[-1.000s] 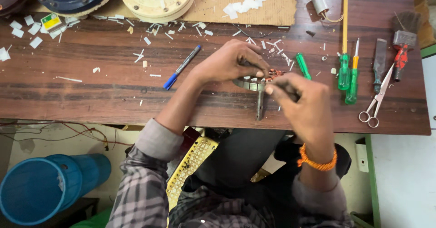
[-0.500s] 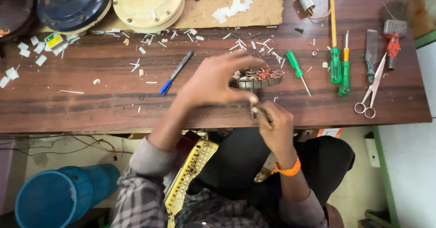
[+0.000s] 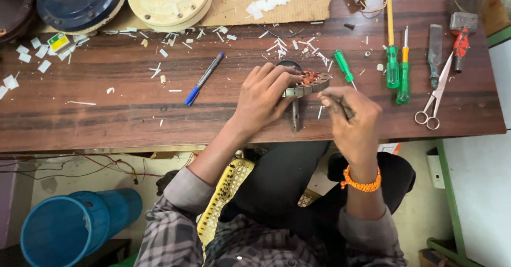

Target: The person sits at a workbench and fits small copper pieces one at a time into the slots of a circular motor rotor held in a fixture, pressing each piece into place by hand and working around the rotor's circumference.

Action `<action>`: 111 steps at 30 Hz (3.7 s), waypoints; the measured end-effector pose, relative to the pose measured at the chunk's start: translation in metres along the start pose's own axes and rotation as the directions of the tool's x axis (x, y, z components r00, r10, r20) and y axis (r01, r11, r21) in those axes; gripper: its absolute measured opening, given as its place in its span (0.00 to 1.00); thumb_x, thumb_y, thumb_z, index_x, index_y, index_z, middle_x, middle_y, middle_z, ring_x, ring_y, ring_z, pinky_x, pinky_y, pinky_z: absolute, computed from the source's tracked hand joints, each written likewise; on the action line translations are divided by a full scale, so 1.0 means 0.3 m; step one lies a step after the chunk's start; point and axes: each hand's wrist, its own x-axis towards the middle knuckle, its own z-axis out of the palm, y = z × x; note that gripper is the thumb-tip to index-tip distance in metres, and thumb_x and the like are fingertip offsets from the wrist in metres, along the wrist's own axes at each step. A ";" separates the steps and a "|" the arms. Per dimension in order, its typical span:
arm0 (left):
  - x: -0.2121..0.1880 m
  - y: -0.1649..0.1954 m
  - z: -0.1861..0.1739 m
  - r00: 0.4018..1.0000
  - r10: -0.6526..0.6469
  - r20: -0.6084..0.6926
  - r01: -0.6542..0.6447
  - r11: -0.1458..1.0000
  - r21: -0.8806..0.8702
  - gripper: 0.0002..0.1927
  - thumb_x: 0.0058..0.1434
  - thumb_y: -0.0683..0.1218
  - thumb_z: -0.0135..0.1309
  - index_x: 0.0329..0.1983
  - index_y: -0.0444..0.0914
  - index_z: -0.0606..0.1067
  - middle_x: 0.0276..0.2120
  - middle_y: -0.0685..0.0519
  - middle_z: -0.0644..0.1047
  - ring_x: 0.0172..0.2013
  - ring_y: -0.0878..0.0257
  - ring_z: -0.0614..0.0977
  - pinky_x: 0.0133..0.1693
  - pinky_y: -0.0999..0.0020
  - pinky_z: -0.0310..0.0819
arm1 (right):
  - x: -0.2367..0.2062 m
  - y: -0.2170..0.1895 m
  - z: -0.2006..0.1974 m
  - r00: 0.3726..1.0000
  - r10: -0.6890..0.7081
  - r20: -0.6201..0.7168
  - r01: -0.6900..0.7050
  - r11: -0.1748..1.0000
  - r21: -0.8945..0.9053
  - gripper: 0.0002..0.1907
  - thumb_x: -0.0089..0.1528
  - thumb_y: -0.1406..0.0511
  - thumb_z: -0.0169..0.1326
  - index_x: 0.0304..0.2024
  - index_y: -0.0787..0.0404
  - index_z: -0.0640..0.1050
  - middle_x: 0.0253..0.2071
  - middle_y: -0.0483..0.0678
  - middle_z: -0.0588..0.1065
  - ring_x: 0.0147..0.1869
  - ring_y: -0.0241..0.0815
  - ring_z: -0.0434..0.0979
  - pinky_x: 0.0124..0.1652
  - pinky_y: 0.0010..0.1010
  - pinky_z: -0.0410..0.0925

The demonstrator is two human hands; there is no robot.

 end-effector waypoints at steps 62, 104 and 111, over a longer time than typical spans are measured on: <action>0.004 0.016 -0.006 0.998 -0.058 0.020 0.058 0.998 -0.006 0.18 0.57 0.45 0.66 0.49 0.41 0.75 0.48 0.53 0.77 0.47 0.54 0.77 0.47 0.58 0.68 | -0.035 0.082 -0.030 0.990 -0.139 0.007 0.139 0.987 -0.077 0.08 0.62 0.77 0.59 0.44 0.66 0.79 0.37 0.52 0.79 0.38 0.41 0.79 0.38 0.32 0.70; 0.130 -0.171 -0.027 0.895 -0.150 0.420 0.354 0.811 -0.466 0.11 0.59 0.44 0.63 0.45 0.43 0.85 0.36 0.53 0.85 0.36 0.63 0.86 0.40 0.67 0.80 | 0.157 -0.143 -0.025 0.863 -0.351 0.363 0.450 0.861 -0.237 0.08 0.64 0.64 0.63 0.41 0.61 0.81 0.39 0.50 0.80 0.38 0.49 0.81 0.37 0.36 0.71; 0.150 -0.148 -0.085 0.951 0.050 0.304 0.098 0.886 -0.453 0.10 0.64 0.47 0.61 0.46 0.42 0.84 0.42 0.53 0.85 0.42 0.59 0.87 0.45 0.65 0.80 | 0.012 -0.032 0.028 0.868 -0.338 0.363 0.454 0.836 -0.309 0.05 0.60 0.68 0.62 0.37 0.60 0.78 0.35 0.52 0.73 0.33 0.57 0.76 0.33 0.44 0.68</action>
